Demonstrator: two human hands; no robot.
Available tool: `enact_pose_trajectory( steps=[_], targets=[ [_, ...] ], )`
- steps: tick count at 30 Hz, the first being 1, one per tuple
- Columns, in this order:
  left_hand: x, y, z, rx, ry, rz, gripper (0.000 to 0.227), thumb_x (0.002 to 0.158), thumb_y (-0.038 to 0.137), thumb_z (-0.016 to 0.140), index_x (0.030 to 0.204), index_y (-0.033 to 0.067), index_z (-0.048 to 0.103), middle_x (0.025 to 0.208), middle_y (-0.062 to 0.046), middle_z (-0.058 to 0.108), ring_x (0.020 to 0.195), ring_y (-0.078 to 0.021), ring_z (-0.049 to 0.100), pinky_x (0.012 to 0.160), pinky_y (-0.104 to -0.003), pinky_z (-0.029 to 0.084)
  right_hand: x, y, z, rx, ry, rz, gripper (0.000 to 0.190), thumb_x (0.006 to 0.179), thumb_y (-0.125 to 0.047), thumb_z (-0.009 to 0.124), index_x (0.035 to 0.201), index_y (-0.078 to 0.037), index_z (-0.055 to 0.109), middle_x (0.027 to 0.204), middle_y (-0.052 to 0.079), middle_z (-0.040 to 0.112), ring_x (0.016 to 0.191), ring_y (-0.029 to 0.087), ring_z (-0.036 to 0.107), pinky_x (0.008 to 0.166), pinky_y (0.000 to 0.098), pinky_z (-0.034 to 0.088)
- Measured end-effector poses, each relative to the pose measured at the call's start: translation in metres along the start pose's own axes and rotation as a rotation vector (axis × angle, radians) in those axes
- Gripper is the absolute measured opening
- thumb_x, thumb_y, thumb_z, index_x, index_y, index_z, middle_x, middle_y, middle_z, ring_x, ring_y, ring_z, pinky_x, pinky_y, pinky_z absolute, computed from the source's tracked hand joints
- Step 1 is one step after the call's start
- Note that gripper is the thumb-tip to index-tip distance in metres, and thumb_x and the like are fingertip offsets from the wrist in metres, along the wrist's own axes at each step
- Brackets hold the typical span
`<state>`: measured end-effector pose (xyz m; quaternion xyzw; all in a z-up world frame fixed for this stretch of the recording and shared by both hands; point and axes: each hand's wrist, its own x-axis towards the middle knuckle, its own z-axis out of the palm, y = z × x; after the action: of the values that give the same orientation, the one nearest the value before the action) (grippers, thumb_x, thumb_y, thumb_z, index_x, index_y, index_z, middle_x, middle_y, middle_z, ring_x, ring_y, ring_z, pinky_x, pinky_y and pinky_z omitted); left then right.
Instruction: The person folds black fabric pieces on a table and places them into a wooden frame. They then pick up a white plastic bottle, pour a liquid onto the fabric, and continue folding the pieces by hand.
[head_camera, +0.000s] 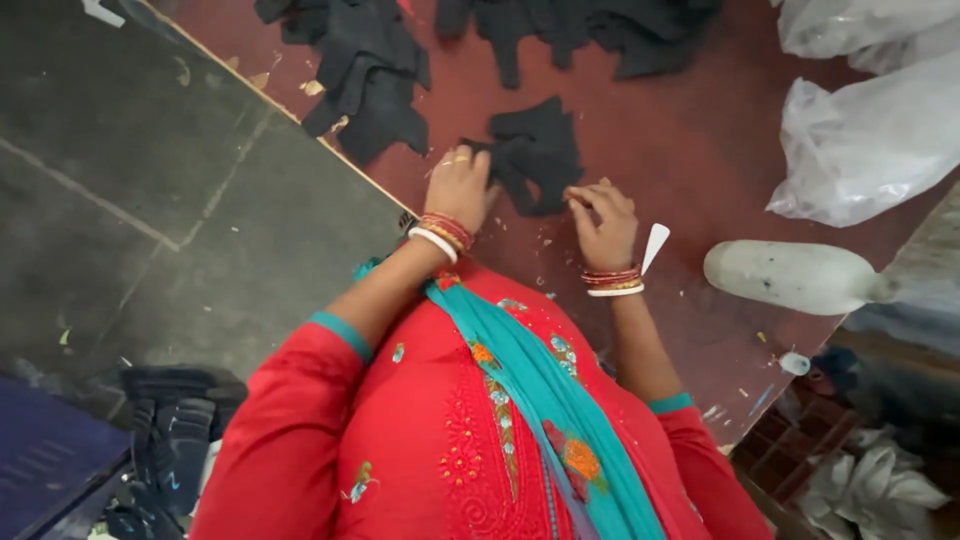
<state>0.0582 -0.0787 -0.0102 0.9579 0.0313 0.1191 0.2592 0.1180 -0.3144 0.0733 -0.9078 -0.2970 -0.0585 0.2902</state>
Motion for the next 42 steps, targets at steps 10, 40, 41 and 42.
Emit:
enact_pose_trajectory(
  steps=[10,40,41,42],
  targets=[
    [-0.042,-0.042,-0.062,-0.241,0.068,-0.175,0.056,0.077,0.016,0.079,0.129,0.0026,0.064,0.119,-0.019,0.063,0.109,-0.0401,0.059,0.093,-0.048,0.050,0.032,-0.055,0.042,0.293,-0.149,-0.077,0.016,0.093,-0.007,0.074,0.109,-0.007,0.076,0.105,0.011,0.071,0.099,0.028,0.070,0.085,0.0367,0.056],
    [-0.001,-0.013,-0.036,-0.088,0.125,-0.010,0.053,0.085,0.035,0.078,0.130,0.0089,0.068,0.113,-0.017,0.061,0.108,-0.0371,0.056,0.093,-0.054,0.043,-0.004,-0.009,0.016,0.189,-0.077,0.091,0.015,0.094,-0.008,0.074,0.108,-0.007,0.077,0.105,0.012,0.071,0.095,0.026,0.070,0.082,0.0363,0.056],
    [-0.005,0.001,-0.021,-0.081,0.069,0.073,0.046,0.084,0.037,0.076,0.122,0.0116,0.068,0.114,-0.016,0.062,0.107,-0.0363,0.057,0.090,-0.052,0.043,-0.002,-0.015,0.015,0.186,-0.069,0.049,0.014,0.094,-0.007,0.074,0.108,-0.006,0.077,0.103,0.012,0.071,0.096,0.027,0.069,0.084,0.0371,0.055],
    [-0.008,0.015,-0.006,-0.077,0.012,0.159,0.040,0.084,0.038,0.075,0.115,0.0142,0.069,0.115,-0.015,0.062,0.107,-0.0355,0.058,0.087,-0.049,0.043,0.000,-0.022,0.013,0.181,-0.058,0.011,0.014,0.094,-0.006,0.074,0.107,-0.005,0.077,0.102,0.011,0.071,0.096,0.027,0.069,0.086,0.0379,0.054]
  ],
)
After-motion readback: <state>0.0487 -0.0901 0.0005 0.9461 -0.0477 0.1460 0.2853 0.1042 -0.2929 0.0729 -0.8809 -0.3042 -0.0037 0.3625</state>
